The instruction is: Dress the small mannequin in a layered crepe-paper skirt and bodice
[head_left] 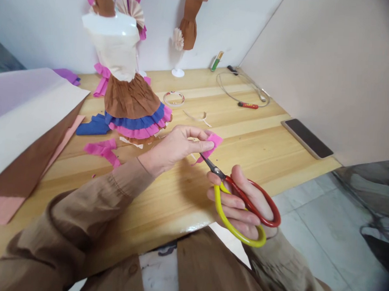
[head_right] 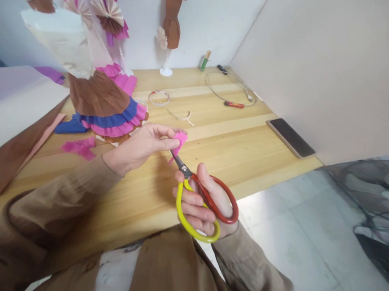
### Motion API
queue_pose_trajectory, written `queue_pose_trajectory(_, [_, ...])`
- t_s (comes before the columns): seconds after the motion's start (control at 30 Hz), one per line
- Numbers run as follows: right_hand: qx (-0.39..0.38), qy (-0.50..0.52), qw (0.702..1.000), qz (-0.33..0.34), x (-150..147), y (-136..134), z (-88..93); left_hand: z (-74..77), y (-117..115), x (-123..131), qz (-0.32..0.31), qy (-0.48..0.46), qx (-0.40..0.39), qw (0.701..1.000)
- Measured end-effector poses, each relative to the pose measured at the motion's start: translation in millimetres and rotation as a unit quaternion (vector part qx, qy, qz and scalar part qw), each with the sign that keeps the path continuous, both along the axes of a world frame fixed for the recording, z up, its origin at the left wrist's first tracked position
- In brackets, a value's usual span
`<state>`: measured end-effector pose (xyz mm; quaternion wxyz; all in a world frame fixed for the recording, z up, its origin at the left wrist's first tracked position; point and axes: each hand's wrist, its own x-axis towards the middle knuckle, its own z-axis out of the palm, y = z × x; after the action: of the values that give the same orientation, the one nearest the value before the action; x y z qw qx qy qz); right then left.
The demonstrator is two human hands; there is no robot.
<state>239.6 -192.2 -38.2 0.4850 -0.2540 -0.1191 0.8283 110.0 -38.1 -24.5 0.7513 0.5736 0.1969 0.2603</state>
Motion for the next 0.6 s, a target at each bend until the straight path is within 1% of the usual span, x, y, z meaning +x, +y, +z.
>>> queue_pose_trajectory(0.07, [0.008, 0.015, 1.000, 0.001, 1, 1, -4.2, -1.0, 0, 0, -0.001, -0.007, -0.006, 1.000])
queue_pose_trajectory(0.13, [0.011, 0.002, 1.000, -0.009, 0, 3, -8.2, -1.6, -1, 1, 0.003, -0.016, -0.031, 0.999])
queue_pose_trajectory(0.23, [0.022, -0.087, 0.993, -0.072, -1, 6, -10.7, -0.4, -2, 1, 0.018, -0.023, -0.068, 0.997])
queue_pose_trajectory(0.3, [0.053, -0.165, 0.978, -0.112, -1, 8, -9.7, 2.0, -1, -1, 0.043, -0.029, -0.072, 0.996])
queue_pose_trajectory(0.33, [0.076, -0.197, 0.970, -0.122, 0, 9, -8.8, 3.4, -1, -2, 0.060, -0.032, -0.067, 0.995])
queue_pose_trajectory(0.4, [0.113, -0.235, 0.959, -0.112, 2, 10, -7.3, 6.4, -1, -4, 0.097, -0.034, -0.061, 0.993])
queue_pose_trajectory(0.47, [0.126, -0.241, 0.957, -0.096, 4, 11, -6.8, 9.0, -2, -6, 0.120, -0.028, -0.066, 0.990])
queue_pose_trajectory(0.53, [0.125, -0.233, 0.961, -0.082, 6, 12, -7.3, 10.1, -3, -8, 0.127, -0.018, -0.090, 0.988])
queue_pose_trajectory(0.6, [0.119, -0.225, 0.964, -0.072, 7, 14, -7.9, 9.3, -5, -9, 0.116, -0.004, -0.125, 0.985])
